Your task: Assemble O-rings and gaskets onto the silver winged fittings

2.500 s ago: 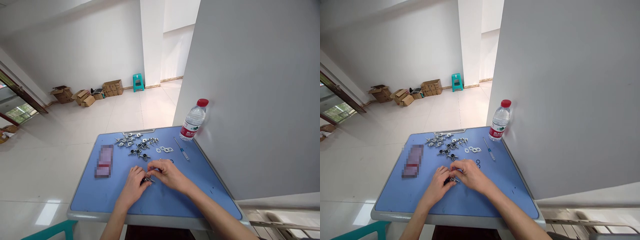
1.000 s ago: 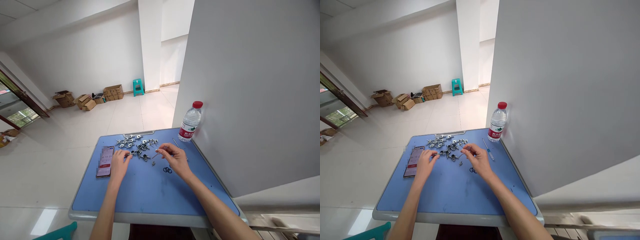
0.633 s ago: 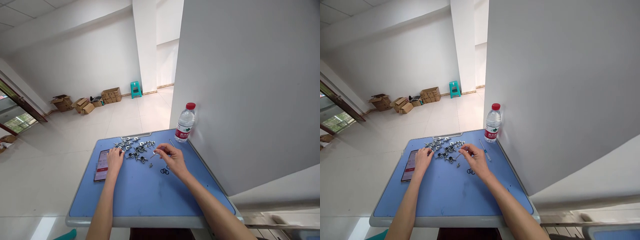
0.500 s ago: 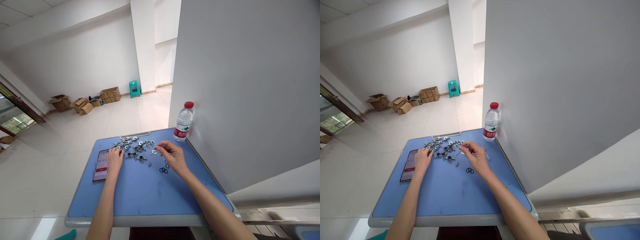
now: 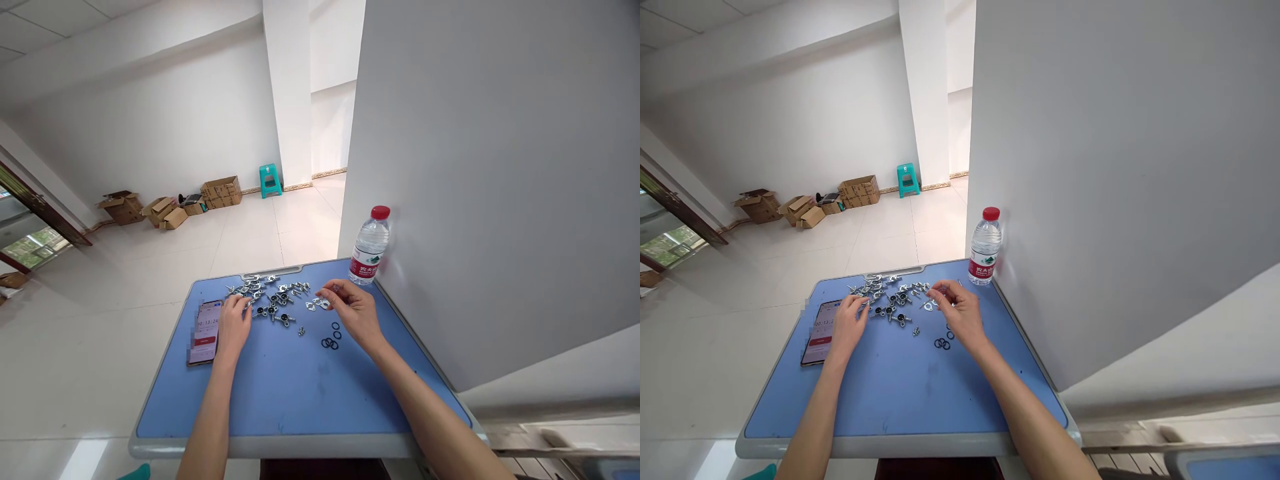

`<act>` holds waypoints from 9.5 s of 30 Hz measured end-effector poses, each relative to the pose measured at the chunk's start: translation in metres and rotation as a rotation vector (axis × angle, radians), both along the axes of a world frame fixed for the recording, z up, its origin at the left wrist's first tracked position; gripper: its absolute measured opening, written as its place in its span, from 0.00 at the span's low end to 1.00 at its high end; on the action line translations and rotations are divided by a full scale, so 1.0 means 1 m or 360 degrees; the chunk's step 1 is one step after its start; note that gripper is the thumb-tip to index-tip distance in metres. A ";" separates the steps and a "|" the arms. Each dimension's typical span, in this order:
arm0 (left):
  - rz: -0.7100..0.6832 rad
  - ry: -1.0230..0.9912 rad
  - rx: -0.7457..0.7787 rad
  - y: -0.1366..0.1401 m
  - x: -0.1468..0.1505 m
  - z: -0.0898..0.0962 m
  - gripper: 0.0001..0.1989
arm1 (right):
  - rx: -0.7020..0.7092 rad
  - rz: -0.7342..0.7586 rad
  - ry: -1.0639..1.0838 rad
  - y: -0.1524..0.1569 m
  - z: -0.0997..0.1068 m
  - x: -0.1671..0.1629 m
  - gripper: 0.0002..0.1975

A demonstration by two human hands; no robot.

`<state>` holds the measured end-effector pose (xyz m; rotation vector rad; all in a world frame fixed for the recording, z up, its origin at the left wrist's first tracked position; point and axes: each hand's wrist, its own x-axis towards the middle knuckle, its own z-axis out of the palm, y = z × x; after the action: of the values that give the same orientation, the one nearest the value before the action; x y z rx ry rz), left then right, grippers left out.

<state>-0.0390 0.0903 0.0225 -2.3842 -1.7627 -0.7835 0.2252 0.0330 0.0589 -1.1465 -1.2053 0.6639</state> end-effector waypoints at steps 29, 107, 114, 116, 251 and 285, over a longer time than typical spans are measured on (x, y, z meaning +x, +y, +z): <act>-0.0711 -0.0284 -0.0648 -0.105 0.038 0.002 0.18 | -0.0168 -0.0100 -0.0246 0.012 -0.005 0.022 0.13; -0.0688 -0.0474 -0.0503 -0.099 0.052 -0.011 0.16 | -0.0492 0.0209 -0.1580 0.037 -0.020 -0.018 0.08; -0.0708 -0.0453 -0.0540 -0.103 0.053 -0.007 0.16 | -0.0585 0.0203 -0.1684 0.040 -0.018 -0.023 0.08; -0.0698 -0.0469 -0.0545 -0.103 0.053 -0.007 0.16 | -0.0611 0.0210 -0.1726 0.043 -0.019 -0.028 0.09; -0.0613 -0.0632 -0.0707 -0.095 0.058 -0.006 0.09 | -0.0507 0.0583 -0.1108 -0.022 -0.021 -0.011 0.08; -0.0675 -0.0572 -0.0662 -0.094 0.060 -0.009 0.07 | -0.0527 0.0116 -0.1059 -0.011 -0.022 0.019 0.11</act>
<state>0.0213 -0.0035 0.0139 -3.1328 -1.6854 -1.0315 0.2437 0.0215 0.0370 -1.6860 -1.7430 0.5630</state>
